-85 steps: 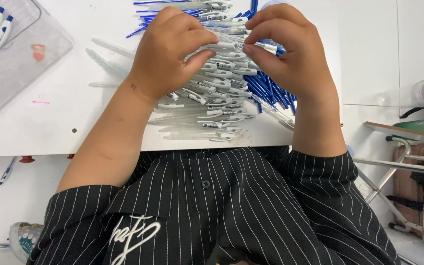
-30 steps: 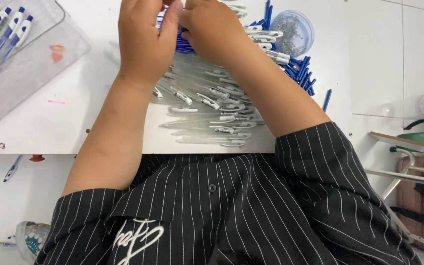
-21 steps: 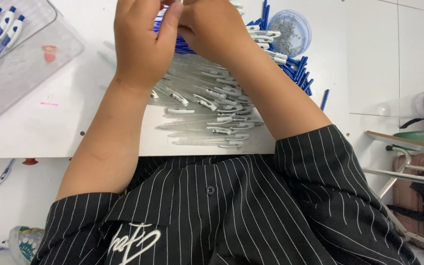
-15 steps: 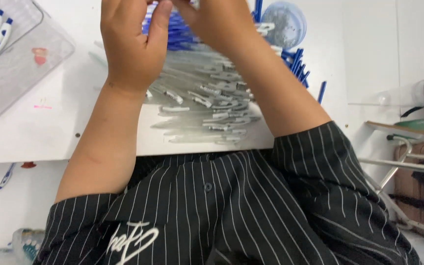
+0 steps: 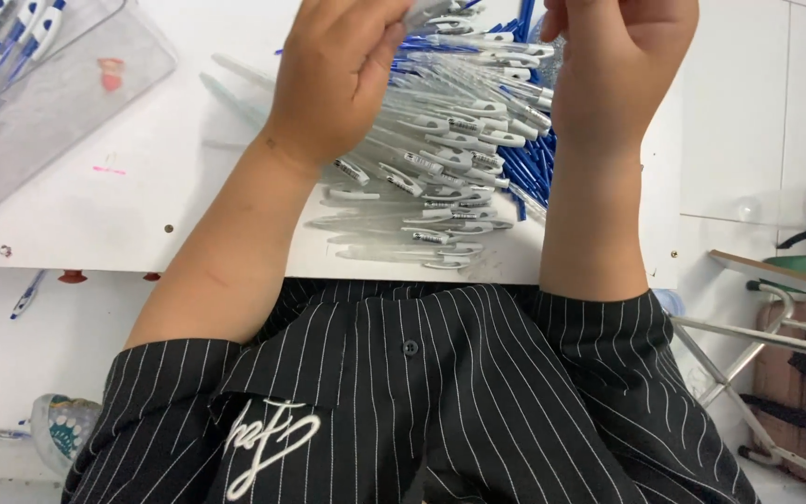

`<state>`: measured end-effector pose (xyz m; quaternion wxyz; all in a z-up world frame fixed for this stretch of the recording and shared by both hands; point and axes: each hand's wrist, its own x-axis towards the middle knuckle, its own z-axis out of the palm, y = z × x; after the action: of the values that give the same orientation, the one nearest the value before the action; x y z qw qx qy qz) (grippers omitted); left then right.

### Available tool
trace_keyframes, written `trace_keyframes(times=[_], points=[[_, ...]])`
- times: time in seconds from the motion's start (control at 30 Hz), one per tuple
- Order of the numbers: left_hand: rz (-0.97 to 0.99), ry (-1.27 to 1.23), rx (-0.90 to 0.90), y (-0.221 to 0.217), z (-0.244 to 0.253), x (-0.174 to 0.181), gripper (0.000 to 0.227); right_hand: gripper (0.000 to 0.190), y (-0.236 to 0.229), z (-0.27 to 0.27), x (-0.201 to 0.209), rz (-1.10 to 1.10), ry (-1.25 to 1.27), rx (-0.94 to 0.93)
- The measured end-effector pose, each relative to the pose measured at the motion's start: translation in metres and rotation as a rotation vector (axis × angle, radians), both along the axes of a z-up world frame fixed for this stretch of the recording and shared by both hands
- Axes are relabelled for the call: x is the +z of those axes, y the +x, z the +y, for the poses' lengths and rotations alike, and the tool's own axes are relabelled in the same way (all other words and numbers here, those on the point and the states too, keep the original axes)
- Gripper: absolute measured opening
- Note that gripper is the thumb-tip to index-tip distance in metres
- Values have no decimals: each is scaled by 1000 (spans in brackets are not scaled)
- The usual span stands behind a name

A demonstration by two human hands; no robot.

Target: Assembling ballpoint pens by inserting blue ink refills into clear plastic pen bodies on a white table.

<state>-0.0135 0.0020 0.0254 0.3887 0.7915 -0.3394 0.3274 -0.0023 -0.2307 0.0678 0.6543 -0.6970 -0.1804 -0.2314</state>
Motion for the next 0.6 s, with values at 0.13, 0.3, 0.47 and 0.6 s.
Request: trace_keyframes(times=[0.13, 0.3, 0.47, 0.6], points=[[17, 50, -12, 3, -1, -6, 22, 22, 2, 0, -7, 9, 81, -29], [26, 56, -13, 3, -1, -6, 25, 16, 1, -1, -10, -41, 18, 3], [7, 59, -63, 2, -2, -4, 20, 19, 0, -1, -18, 60, -29, -24], [29, 66, -62, 0, -1, -7, 13, 7, -25, -28, -2, 16, -410, 82]])
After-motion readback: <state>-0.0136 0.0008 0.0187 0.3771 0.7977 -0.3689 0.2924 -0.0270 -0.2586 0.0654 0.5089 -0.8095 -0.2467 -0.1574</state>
